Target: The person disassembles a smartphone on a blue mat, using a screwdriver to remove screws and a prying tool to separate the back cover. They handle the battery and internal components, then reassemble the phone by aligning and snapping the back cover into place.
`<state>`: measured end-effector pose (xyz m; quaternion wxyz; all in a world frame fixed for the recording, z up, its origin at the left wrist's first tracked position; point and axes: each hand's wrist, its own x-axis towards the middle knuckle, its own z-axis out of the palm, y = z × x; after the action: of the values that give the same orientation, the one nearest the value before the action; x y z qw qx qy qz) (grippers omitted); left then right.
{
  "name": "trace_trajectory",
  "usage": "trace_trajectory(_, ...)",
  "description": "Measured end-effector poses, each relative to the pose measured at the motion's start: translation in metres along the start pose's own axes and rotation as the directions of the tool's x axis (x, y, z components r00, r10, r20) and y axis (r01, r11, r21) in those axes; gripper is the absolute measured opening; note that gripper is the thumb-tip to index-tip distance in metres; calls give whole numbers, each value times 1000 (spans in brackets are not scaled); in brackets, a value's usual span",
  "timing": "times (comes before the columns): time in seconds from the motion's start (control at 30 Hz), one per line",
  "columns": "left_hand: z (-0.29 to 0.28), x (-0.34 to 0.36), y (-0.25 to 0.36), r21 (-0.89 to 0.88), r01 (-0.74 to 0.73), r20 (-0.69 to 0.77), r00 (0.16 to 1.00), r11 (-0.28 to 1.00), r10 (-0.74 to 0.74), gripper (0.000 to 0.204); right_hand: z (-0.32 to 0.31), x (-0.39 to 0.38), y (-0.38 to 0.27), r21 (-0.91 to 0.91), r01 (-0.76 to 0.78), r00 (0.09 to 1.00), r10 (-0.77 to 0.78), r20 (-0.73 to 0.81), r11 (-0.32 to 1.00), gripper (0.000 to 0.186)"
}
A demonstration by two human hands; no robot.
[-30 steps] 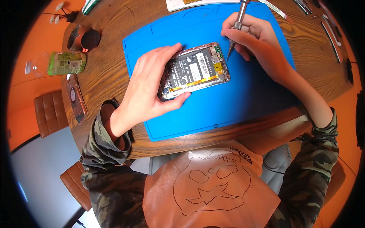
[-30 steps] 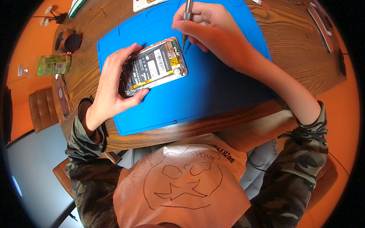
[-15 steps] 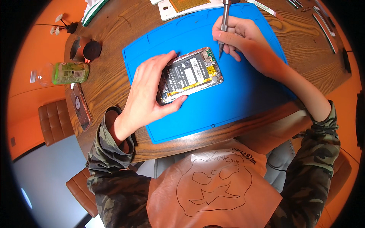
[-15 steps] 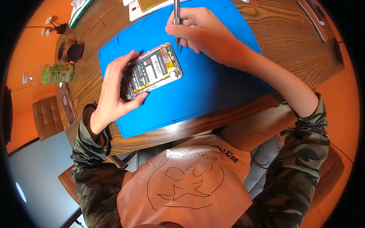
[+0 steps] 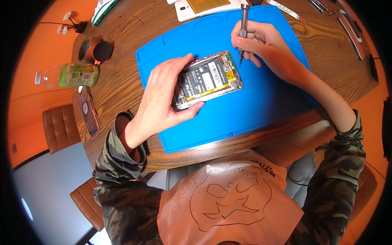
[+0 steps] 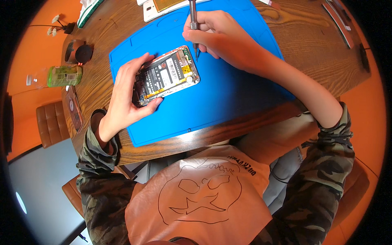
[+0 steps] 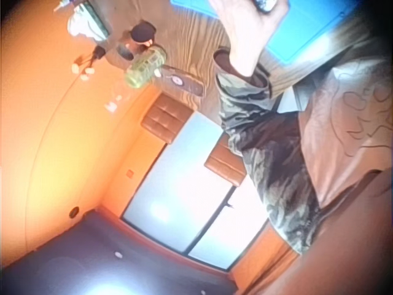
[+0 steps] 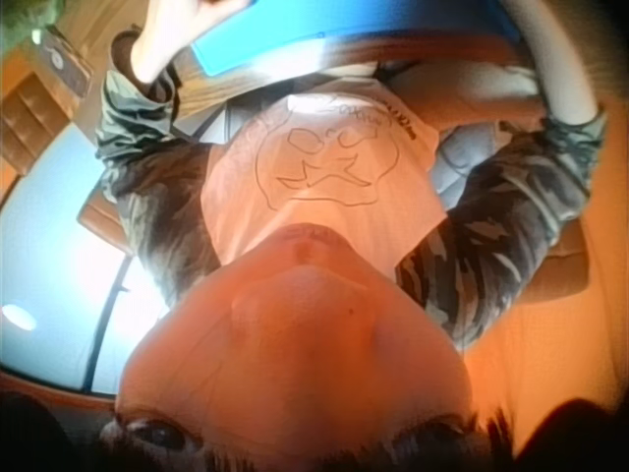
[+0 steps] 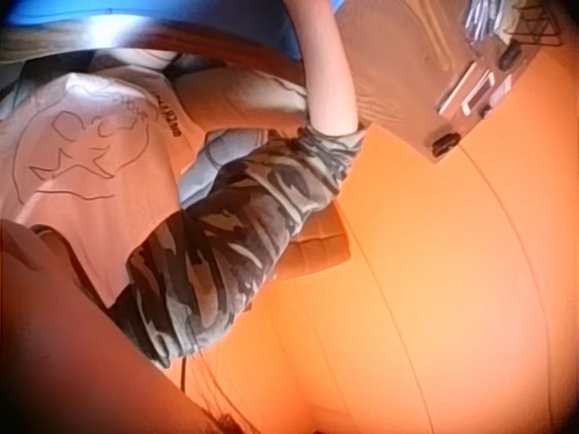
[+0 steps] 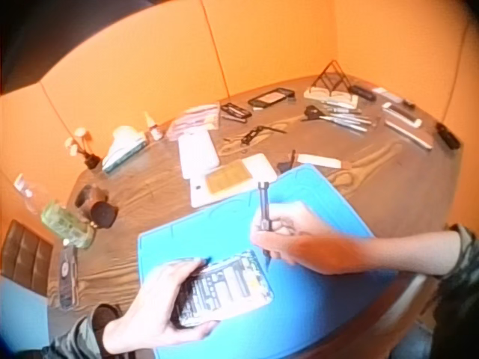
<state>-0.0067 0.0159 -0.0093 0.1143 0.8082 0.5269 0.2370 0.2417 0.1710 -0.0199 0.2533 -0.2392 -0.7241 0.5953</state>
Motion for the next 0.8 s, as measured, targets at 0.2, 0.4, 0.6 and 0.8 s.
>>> trace_trajectory(0.2, 0, 0, 0, 12, 2, 4, 1000, 1000, -2, 88, 0, -1, 2, 32, 109, 994, -109, -7, 993, 22)
trace_trajectory(0.4, 0, -1, -1, 4, 6, 6, 1000, 1000, -6, 89, 4, -4, 3, 29, 134, 991, -135, 12, 991, 21)
trace_trajectory(0.6, 1, -1, -2, -5, -1, 1, 1000, 1000, 1, 89, 4, -1, 0, 23, 84, 996, -84, 5, 996, 23)
trace_trajectory(0.8, 0, -2, -1, 12, 5, 18, 1000, 1000, -5, 92, -5, 1, 1, -16, -18, 997, 19, 69, 1000, 24)
